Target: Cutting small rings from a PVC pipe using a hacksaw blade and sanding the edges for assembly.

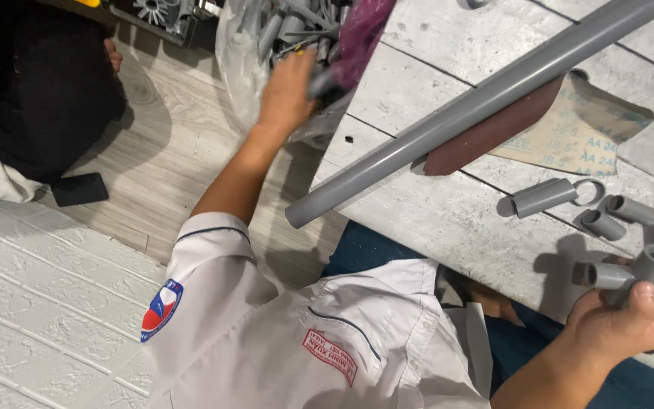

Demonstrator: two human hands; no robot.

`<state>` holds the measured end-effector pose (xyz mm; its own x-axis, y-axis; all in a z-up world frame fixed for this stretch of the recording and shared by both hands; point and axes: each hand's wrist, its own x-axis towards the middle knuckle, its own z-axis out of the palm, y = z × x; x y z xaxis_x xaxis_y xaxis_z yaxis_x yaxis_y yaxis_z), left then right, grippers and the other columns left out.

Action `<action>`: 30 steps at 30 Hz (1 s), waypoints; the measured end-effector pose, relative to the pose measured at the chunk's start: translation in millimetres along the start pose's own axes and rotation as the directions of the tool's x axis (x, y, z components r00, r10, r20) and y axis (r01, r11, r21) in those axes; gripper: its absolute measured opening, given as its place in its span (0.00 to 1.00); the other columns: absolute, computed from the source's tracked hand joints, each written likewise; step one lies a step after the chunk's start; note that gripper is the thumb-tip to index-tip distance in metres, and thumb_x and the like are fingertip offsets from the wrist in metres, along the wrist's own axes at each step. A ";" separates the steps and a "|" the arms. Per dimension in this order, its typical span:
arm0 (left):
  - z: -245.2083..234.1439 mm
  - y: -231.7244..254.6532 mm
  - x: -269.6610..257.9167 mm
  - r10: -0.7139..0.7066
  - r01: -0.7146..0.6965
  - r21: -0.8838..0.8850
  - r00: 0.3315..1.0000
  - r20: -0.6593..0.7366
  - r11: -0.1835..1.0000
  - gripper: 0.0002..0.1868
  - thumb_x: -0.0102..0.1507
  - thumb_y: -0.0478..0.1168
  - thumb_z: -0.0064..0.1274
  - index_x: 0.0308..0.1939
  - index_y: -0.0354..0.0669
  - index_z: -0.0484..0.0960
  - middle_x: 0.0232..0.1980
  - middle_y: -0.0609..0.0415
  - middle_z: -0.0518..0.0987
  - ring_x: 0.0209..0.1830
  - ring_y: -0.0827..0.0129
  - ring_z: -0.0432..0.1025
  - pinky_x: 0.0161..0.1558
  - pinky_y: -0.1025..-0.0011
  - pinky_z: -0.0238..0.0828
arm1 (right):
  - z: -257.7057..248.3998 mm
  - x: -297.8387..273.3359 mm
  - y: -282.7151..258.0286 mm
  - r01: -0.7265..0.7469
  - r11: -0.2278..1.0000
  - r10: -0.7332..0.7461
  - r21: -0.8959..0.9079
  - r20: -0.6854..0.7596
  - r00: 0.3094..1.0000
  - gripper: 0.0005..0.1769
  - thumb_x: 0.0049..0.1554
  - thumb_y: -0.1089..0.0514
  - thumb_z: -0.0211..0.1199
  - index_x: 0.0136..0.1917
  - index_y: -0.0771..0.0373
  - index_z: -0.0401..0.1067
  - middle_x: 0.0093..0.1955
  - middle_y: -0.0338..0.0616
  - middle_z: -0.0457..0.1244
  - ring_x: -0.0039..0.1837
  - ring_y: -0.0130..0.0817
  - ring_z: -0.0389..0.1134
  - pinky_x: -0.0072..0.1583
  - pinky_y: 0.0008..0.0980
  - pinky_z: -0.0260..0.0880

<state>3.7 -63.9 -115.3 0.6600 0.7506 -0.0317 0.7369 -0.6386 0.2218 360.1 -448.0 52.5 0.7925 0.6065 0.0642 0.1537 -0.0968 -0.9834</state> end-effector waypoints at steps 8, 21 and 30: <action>-16.8 -52.9 -10.4 -0.349 0.277 -0.489 0.935 -0.061 0.827 0.31 0.57 0.33 0.52 0.64 0.39 0.63 0.57 0.40 0.72 0.53 0.45 0.72 0.52 0.55 0.70 | -5.0 -1.6 9.0 -0.013 0.999 0.011 -0.029 -0.065 0.998 0.21 0.64 0.50 0.58 0.65 0.60 0.59 0.58 0.45 0.59 0.55 0.33 0.63 0.61 0.30 0.68; -12.5 -56.8 9.5 -0.593 0.312 -0.892 0.803 0.064 0.326 0.19 0.67 0.47 0.49 0.58 0.44 0.71 0.30 0.60 0.74 0.24 0.80 0.68 0.28 0.80 0.70 | -7.8 -2.4 11.1 -0.013 1.000 0.013 0.008 -0.043 0.999 0.18 0.64 0.53 0.54 0.63 0.62 0.58 0.58 0.46 0.58 0.53 0.32 0.61 0.59 0.29 0.66; 36.5 -88.4 19.5 -0.380 -0.128 -0.991 0.919 -0.105 -0.036 0.30 0.75 0.37 0.40 0.77 0.63 0.47 0.77 0.39 0.58 0.75 0.48 0.58 0.69 0.55 0.50 | -8.8 -2.0 8.8 -0.038 0.999 0.038 0.006 -0.042 0.998 0.17 0.62 0.56 0.52 0.64 0.59 0.58 0.59 0.46 0.59 0.54 0.35 0.63 0.60 0.32 0.69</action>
<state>-43.2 1.0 -171.1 0.3111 0.9503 -0.0112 -0.2560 0.0951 0.9620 365.1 -457.0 45.2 0.8217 0.5689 0.0340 0.1204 -0.1151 -0.9860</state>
